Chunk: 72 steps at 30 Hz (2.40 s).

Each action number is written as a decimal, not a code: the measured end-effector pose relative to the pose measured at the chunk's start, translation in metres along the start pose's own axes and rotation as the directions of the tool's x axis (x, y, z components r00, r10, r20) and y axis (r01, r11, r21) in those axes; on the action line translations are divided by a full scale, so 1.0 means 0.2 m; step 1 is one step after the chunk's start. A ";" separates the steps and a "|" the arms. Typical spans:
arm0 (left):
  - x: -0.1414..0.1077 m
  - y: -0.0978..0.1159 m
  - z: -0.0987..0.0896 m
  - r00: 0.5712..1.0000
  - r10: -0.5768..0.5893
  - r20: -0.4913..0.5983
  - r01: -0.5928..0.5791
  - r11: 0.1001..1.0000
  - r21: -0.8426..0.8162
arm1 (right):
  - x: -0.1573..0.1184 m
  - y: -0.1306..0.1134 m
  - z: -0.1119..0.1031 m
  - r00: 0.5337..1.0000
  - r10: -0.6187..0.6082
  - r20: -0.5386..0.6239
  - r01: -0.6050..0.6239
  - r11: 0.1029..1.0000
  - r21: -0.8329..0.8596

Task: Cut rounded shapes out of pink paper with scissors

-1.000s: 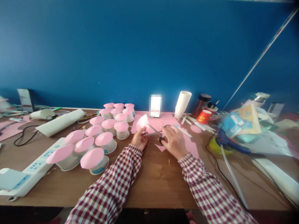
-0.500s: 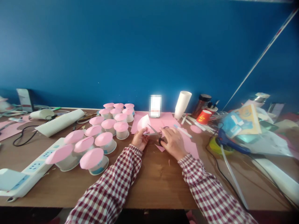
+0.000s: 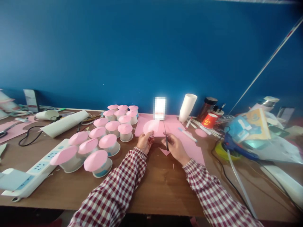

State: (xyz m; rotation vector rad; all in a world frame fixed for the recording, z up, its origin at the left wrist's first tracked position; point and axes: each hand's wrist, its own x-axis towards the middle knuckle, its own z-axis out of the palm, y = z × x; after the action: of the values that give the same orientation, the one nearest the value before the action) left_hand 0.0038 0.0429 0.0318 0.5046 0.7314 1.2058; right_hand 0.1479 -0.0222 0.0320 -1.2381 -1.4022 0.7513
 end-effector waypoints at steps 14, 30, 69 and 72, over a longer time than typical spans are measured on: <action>0.00 -0.02 0.02 0.999 0.022 -0.040 -0.022 1.000 0.010 | -0.01 0.00 0.03 0.999 -0.011 0.051 0.011 1.000 0.007; -0.01 -0.02 0.02 0.999 0.005 -0.038 -0.004 1.000 0.016 | -0.01 0.03 0.05 0.981 0.176 0.076 -0.189 0.957 0.221; -0.02 -0.03 0.03 0.999 0.026 -0.045 -0.024 0.999 0.033 | -0.01 0.04 0.05 0.970 0.218 0.105 -0.238 0.935 0.261; -0.02 -0.03 0.03 0.998 0.024 -0.050 -0.023 0.999 0.029 | -0.01 0.04 0.05 0.971 0.216 0.105 -0.236 0.936 0.262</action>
State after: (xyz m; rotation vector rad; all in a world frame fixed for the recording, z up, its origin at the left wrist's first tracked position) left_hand 0.0118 0.0381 0.0317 0.5092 0.7885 1.2350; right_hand 0.1407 -0.0195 0.0211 -1.1737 -1.1779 1.1215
